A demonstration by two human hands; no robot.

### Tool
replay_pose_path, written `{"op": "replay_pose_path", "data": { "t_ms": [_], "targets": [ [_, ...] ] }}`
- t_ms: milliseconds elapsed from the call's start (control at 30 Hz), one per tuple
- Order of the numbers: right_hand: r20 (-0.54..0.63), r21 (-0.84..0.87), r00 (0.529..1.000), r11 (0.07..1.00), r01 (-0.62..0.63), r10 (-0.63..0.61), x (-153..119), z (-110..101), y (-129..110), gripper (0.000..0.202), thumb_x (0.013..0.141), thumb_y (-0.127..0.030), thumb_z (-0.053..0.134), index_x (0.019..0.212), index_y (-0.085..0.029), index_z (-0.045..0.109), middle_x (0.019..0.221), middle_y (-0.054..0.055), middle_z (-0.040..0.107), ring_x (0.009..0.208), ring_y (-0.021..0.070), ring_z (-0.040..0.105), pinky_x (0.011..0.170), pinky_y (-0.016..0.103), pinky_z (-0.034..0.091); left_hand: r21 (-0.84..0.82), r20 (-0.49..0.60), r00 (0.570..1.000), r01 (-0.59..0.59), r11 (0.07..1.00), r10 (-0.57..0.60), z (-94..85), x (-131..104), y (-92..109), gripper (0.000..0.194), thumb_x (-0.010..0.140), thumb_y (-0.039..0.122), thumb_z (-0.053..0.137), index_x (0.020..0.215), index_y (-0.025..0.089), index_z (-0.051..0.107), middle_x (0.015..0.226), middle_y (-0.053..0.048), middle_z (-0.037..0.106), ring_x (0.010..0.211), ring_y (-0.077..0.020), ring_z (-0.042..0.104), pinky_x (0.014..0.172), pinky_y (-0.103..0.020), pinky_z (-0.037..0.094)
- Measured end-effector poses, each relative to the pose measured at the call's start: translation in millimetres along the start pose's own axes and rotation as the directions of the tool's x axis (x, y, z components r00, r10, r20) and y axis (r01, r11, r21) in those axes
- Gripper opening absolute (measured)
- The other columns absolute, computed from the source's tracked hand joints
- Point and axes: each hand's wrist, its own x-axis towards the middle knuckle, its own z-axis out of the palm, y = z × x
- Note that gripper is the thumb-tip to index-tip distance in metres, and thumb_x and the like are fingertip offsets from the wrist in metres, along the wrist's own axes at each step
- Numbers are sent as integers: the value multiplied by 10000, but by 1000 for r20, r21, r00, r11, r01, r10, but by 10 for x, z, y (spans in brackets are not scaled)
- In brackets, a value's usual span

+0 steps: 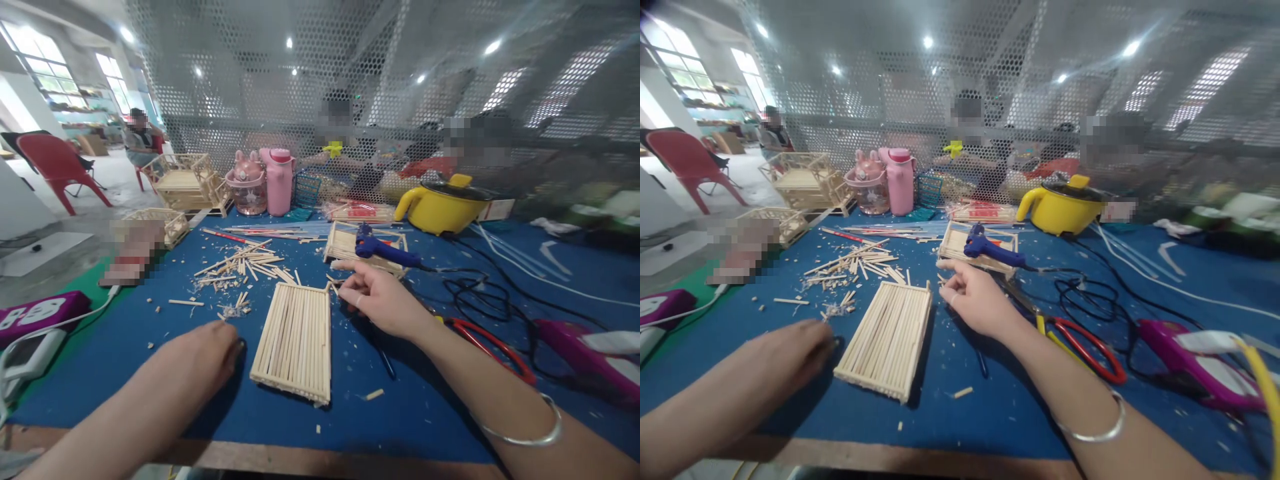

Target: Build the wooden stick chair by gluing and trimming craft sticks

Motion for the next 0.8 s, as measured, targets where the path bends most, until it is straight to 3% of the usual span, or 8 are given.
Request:
{"op": "replay_pose_path", "data": {
  "t_ms": [67,133,233,367,500,600,733,800],
  "targets": [
    [-33,-21,999,999,26,-27,13,6,30,400,779,-178,540,1178,-185,563,784,9,616,609,113,550,552,240,426,-79,-189,982,-14,997,-1,-99,27,-74,167,835,209,401,788,196,560,761,-33,625,671,-181,584,606,-288,397],
    [-36,-37,998,998,43,-45,26,12,57,381,780,-175,537,1159,-191,581,806,14,624,600,109,539,555,244,421,-172,-273,962,-78,982,29,-208,98,-41,161,829,285,437,742,207,548,687,0,601,593,-152,533,539,-256,363],
    [-40,-62,997,996,60,-63,30,16,75,367,780,-163,534,1140,-195,601,803,10,630,589,102,523,565,245,413,-255,-214,955,-259,932,207,-306,276,201,182,824,272,447,706,208,570,636,18,599,567,-131,513,514,-228,348],
    [-46,-92,994,991,93,-97,15,18,57,309,799,-165,530,1085,-179,644,807,19,645,610,102,524,580,239,406,-262,-162,947,-313,913,278,-339,514,489,185,802,286,519,714,213,664,671,1,670,575,-141,556,516,-229,351],
    [-32,-111,993,987,112,-116,10,26,37,274,818,-164,514,1048,-163,663,818,32,677,653,117,554,618,247,418,-331,-165,932,-361,872,323,-424,592,495,232,833,306,497,742,229,696,722,5,703,644,-149,609,565,-229,404],
    [-28,-151,990,980,130,-136,-8,-13,8,240,799,-154,521,981,-165,677,809,27,685,671,127,572,629,251,423,-348,-250,921,-373,860,298,-467,568,447,253,862,319,467,799,234,697,762,12,709,690,-151,623,608,-238,431],
    [104,-221,973,949,223,-204,-103,-154,-101,189,737,-108,529,807,-170,693,681,1,660,594,117,552,567,228,406,-343,-486,836,-450,825,254,-361,540,375,212,867,319,495,916,222,677,800,5,691,686,-128,597,629,-228,443],
    [244,-183,917,913,364,-316,-167,-211,-170,228,719,-68,515,795,-173,703,714,2,675,621,112,570,591,218,415,-318,-573,780,-495,809,252,-269,542,327,219,871,304,498,993,212,654,797,0,669,638,-111,562,595,-217,433]
  ]
}}
